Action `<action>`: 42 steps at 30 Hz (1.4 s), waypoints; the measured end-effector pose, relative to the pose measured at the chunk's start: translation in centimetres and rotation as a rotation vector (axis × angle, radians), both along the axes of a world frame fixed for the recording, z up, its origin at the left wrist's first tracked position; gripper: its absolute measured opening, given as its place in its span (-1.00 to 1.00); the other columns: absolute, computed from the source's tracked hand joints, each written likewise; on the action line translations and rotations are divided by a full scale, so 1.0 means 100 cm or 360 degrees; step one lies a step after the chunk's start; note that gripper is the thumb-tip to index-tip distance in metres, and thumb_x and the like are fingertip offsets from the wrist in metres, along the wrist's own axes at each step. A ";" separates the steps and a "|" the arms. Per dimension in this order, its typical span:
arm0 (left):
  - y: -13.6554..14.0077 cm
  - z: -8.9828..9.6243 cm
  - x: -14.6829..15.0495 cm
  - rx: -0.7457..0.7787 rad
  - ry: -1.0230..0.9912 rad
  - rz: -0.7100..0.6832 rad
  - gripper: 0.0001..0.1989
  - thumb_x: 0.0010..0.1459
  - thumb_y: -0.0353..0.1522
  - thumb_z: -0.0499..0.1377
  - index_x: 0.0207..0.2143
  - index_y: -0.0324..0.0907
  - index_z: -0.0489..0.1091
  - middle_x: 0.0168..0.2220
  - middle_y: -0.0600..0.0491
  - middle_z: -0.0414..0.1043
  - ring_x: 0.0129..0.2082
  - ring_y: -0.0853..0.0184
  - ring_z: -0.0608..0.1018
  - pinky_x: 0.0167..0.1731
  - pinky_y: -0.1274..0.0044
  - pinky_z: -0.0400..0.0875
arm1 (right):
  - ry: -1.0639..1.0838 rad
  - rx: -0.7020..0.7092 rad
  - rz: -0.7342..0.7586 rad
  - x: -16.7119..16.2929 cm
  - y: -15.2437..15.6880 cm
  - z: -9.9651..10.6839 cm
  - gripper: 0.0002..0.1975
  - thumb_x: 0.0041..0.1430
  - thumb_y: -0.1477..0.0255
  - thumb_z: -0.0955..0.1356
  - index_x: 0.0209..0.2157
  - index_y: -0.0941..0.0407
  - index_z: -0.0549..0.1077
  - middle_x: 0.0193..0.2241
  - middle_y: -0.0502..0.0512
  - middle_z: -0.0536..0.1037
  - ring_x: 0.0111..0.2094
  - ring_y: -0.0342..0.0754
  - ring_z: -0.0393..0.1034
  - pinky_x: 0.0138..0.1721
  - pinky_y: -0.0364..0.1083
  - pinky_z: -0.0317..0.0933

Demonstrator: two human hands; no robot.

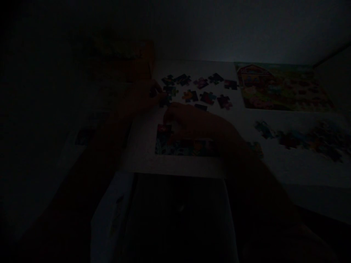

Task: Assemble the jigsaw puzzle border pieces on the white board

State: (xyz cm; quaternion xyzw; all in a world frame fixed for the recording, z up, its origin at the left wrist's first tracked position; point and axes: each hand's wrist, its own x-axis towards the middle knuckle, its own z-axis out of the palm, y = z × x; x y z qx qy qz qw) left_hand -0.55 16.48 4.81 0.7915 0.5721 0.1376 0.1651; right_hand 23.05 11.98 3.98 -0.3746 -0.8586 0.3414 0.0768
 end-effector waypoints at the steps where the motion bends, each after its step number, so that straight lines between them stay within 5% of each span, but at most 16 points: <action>1: -0.001 0.001 0.000 -0.0012 0.0005 0.0002 -0.69 0.57 -0.16 0.34 0.13 -0.18 0.68 -0.02 -0.09 0.74 -0.04 0.11 0.71 0.00 0.34 0.50 | 0.0000 0.0000 0.0002 -0.001 -0.001 0.000 -0.42 0.02 0.13 0.70 0.05 0.00 0.65 0.12 0.22 0.63 0.02 0.24 0.57 0.02 0.11 0.43; 9: 0.007 -0.011 -0.004 -0.0055 -0.0147 0.0020 -0.75 0.48 -0.11 0.37 0.07 0.01 0.69 -0.07 -0.02 0.73 0.04 0.04 0.68 0.02 0.33 0.49 | -0.0012 -0.0141 -0.0073 -0.005 -0.008 0.004 -0.37 0.02 0.26 0.69 0.10 -0.04 0.53 -0.06 0.12 0.69 -0.10 0.20 0.58 -0.15 0.05 0.37; 17: 0.008 -0.011 -0.007 -0.0057 -0.0134 -0.0029 -0.71 0.49 -0.10 0.32 0.06 -0.05 0.68 -0.05 -0.08 0.73 -0.04 0.07 0.70 -0.04 0.33 0.50 | 0.0106 -0.0158 0.0091 -0.012 -0.014 0.011 -0.50 0.30 0.29 0.57 0.21 -0.03 0.46 -0.09 0.12 0.72 -0.18 0.10 0.58 -0.20 0.00 0.32; 26: 0.022 -0.024 -0.017 0.0004 -0.0123 -0.0013 -0.62 0.44 0.05 0.29 0.01 -0.01 0.66 -0.09 -0.06 0.75 -0.11 0.07 0.71 -0.18 0.35 0.47 | 0.0170 -0.0028 -0.0012 -0.004 -0.004 0.012 -0.74 0.45 0.24 0.47 0.05 0.04 0.48 -0.08 0.15 0.71 -0.18 0.05 0.53 -0.20 -0.04 0.25; 40: 0.018 -0.020 -0.013 -0.0011 -0.0143 0.0010 -0.69 0.44 -0.01 0.33 -0.03 0.00 0.66 -0.11 -0.05 0.74 -0.12 0.09 0.70 -0.14 0.35 0.48 | 0.0117 -0.0200 0.0198 -0.018 -0.018 0.015 -0.66 0.53 0.03 0.42 -0.10 0.04 0.49 -0.26 0.07 0.66 -0.34 -0.03 0.45 -0.32 -0.05 0.13; 42: 0.017 -0.019 -0.012 -0.0012 -0.0114 -0.0009 -0.70 0.46 -0.03 0.32 -0.01 -0.01 0.66 -0.09 -0.05 0.75 -0.12 0.11 0.70 -0.15 0.36 0.47 | 0.0154 -0.0172 0.0261 -0.017 -0.019 0.015 -0.73 0.51 0.13 0.43 -0.14 0.02 0.45 -0.27 0.05 0.63 -0.34 -0.03 0.43 -0.31 -0.04 0.11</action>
